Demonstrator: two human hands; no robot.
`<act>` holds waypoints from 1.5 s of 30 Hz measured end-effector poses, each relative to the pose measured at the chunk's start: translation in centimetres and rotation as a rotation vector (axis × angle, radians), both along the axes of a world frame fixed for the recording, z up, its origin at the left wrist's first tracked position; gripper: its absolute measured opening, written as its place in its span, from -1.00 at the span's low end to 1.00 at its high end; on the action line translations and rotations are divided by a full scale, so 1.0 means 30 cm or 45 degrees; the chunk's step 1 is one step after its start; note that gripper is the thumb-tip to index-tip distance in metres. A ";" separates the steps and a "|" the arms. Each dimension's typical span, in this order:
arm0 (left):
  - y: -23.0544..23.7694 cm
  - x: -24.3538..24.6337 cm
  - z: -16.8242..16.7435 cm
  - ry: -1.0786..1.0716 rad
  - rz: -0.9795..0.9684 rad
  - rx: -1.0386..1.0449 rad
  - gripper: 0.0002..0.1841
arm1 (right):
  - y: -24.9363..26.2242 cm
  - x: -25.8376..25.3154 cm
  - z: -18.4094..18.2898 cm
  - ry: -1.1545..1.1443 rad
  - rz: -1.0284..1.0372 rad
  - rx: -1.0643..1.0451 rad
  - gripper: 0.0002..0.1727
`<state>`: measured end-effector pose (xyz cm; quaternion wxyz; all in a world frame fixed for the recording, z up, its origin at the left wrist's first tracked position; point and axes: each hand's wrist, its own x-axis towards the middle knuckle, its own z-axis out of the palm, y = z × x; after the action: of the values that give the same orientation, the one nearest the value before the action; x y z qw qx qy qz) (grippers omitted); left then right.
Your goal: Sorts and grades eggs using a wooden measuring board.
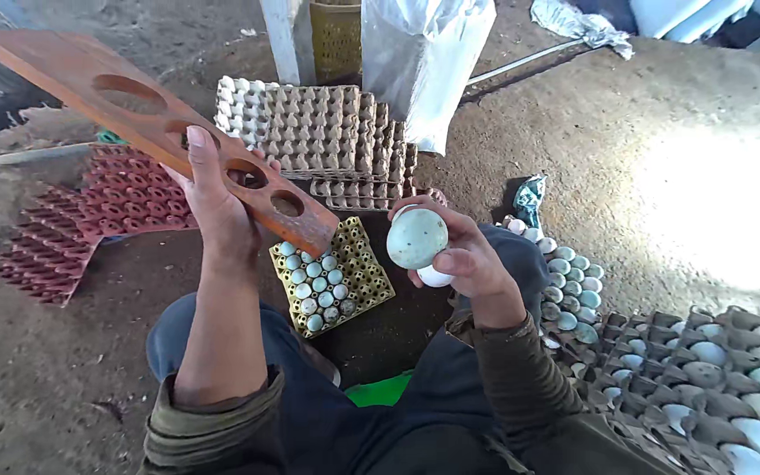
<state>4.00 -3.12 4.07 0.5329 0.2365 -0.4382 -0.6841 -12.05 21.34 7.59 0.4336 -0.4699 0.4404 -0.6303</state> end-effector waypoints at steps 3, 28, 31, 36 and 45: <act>0.003 -0.011 -0.001 -0.009 -0.001 -0.003 -0.30 | 0.015 0.001 -0.027 -0.314 0.148 0.031 -0.27; 0.043 0.081 0.019 0.172 -0.694 0.086 -0.51 | -0.171 0.008 -0.107 -0.486 0.055 0.030 -0.49; 0.060 0.105 -0.004 0.290 -0.905 0.156 -0.48 | -0.242 0.022 -0.111 -0.302 -0.144 0.049 -0.42; 0.087 0.137 -0.019 0.352 -0.849 0.287 -0.66 | -0.385 0.063 -0.154 0.426 -0.555 0.045 -0.38; 0.043 0.195 -0.080 0.150 -0.366 0.509 -0.56 | -0.572 0.196 -0.245 1.089 -0.557 0.139 -0.44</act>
<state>9.86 -1.84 1.67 0.3976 0.2322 -0.2915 -0.8385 -6.17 4.17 0.23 0.0947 -0.5598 0.7003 -0.4328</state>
